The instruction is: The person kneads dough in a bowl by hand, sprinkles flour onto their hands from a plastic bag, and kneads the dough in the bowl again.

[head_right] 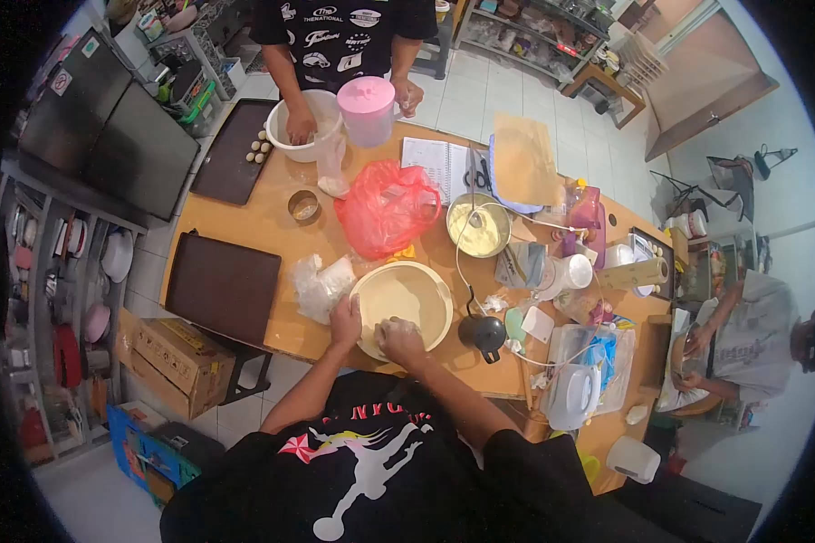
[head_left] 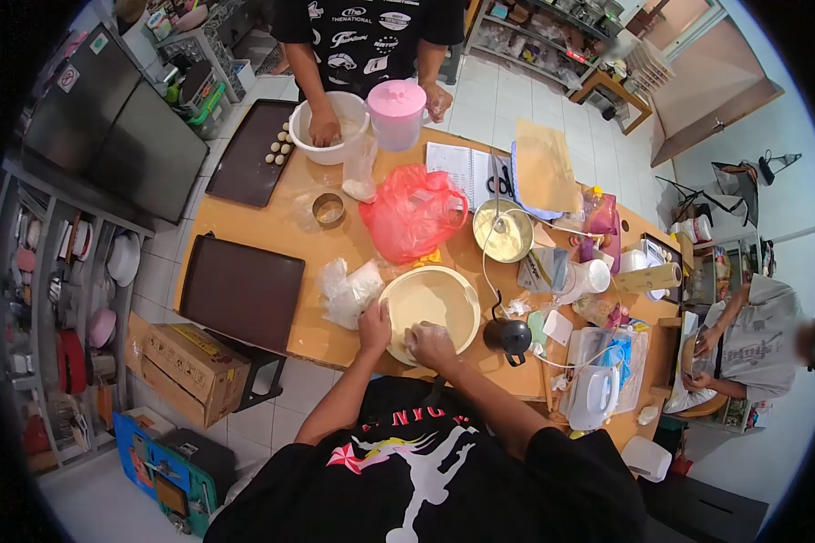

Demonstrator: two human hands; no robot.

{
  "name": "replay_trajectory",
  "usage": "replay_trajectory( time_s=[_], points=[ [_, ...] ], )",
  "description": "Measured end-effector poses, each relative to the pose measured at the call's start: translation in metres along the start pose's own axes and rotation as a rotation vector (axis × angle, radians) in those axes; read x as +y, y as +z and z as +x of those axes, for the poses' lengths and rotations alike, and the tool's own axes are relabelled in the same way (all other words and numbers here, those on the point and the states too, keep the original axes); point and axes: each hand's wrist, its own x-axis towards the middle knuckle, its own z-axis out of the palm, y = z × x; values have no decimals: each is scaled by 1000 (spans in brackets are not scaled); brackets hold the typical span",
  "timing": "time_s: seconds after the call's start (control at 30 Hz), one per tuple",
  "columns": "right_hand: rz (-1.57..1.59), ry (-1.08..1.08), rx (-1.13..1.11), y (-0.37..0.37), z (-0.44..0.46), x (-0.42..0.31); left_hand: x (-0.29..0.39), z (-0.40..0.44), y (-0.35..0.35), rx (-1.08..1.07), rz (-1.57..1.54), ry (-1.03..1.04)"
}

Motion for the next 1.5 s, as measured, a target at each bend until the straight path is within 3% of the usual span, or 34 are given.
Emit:
replay_trajectory(
  time_s=[0.1,0.13,0.23,0.57,0.77,0.87,0.97,1.07,1.27,1.37,1.43,1.5],
  points=[
    [-241,-78,442,-7,2,-32,6,-2,-2,29,31,15],
    [-257,-125,463,-5,7,-32,8,5,-3,48,12,39],
    [-176,-68,282,12,21,-10,7,-6,-2,32,-20,48],
    [-327,254,413,24,84,13,1,3,-9,-52,-12,79],
    [3,292,461,16,79,14,3,0,-12,-89,-42,26],
    [371,417,-47,-18,93,37,-4,-2,-5,-67,-16,23],
    [180,211,-174,-29,84,56,-3,0,-4,-58,5,3],
    [-5,-4,48,-27,47,48,0,-1,-3,-16,13,15],
    [-179,234,25,-19,-15,-18,2,-3,-1,34,14,19],
    [-274,-84,649,-7,-16,-25,7,-4,0,54,6,32],
    [-289,-129,515,-6,-10,-18,4,-3,-1,67,-3,80],
    [-185,-60,172,3,-2,2,2,-1,-2,57,4,96]
  ],
)
